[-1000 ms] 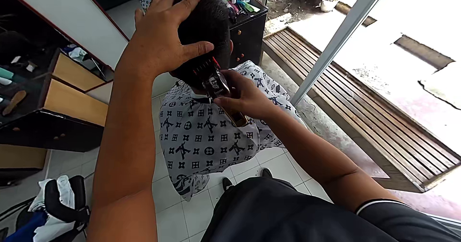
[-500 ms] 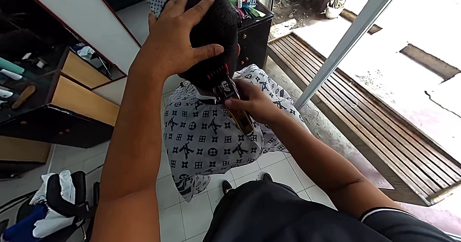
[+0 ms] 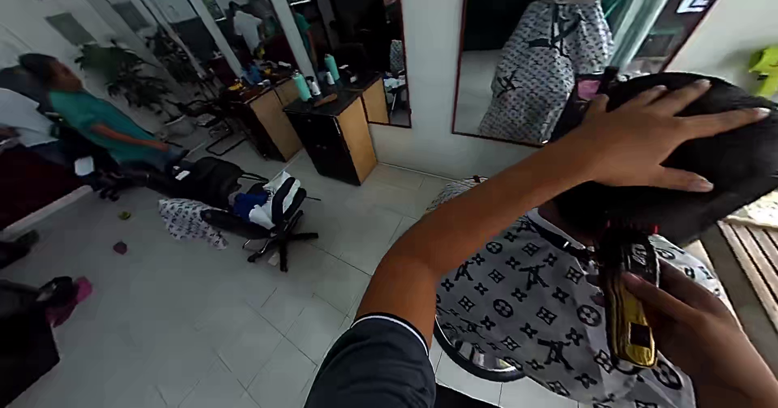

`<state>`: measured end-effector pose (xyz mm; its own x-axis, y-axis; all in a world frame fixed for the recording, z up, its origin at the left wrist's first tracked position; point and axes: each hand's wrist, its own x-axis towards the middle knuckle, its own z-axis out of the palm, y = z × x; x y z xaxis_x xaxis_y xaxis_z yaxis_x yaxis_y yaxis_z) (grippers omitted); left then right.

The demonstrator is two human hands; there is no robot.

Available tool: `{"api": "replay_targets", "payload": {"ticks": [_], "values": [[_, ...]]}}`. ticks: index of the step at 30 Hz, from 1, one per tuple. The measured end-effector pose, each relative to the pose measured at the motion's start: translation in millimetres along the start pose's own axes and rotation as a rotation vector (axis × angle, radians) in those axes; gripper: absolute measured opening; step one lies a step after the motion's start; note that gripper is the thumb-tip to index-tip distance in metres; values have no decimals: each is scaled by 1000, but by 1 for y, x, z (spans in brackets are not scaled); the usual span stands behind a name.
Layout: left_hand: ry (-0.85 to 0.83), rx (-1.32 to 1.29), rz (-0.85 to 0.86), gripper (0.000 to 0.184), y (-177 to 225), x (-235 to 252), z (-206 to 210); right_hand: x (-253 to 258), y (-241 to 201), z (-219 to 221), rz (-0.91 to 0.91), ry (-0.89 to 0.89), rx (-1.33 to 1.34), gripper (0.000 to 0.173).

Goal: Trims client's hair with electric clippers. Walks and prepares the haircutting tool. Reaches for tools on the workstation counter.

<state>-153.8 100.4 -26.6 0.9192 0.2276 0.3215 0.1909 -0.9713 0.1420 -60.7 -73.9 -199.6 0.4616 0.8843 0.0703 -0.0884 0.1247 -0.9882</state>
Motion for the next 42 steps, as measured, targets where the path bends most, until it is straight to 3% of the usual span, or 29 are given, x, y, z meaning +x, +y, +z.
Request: {"api": "replay_targets", "payload": {"ticks": [3, 6, 8, 13, 19, 26, 29, 34, 39, 42], "values": [[-78, 62, 36, 78, -7, 13, -3, -1, -19, 5, -54, -24, 26, 36], [78, 72, 9, 89, -2, -6, 29, 6, -34, 2, -194, -42, 41, 39], [82, 70, 16, 91, 2, -13, 31, 8, -28, 0, -225, -35, 27, 44], [-28, -48, -16, 69, 4, -14, -23, 3, -8, 7, -64, -17, 20, 44], [-63, -27, 129, 78, -19, 27, -2, 3, -52, 14, -160, 3, 49, 43], [-83, -62, 176, 83, -29, 29, -4, -3, 0, 9, 72, 53, -58, 58], [-94, -55, 182, 85, -32, 29, -5, -6, -14, 18, -23, 31, -21, 58], [-86, -16, 170, 87, -31, 27, -5, -6, -27, 35, -228, 91, -191, 67], [-91, -5, 207, 88, -39, 27, -7, -2, 17, 40, 36, 124, -10, 59], [-106, -1, 220, 87, -41, 28, -7, -4, 8, 47, 31, 140, 41, 57]]}}
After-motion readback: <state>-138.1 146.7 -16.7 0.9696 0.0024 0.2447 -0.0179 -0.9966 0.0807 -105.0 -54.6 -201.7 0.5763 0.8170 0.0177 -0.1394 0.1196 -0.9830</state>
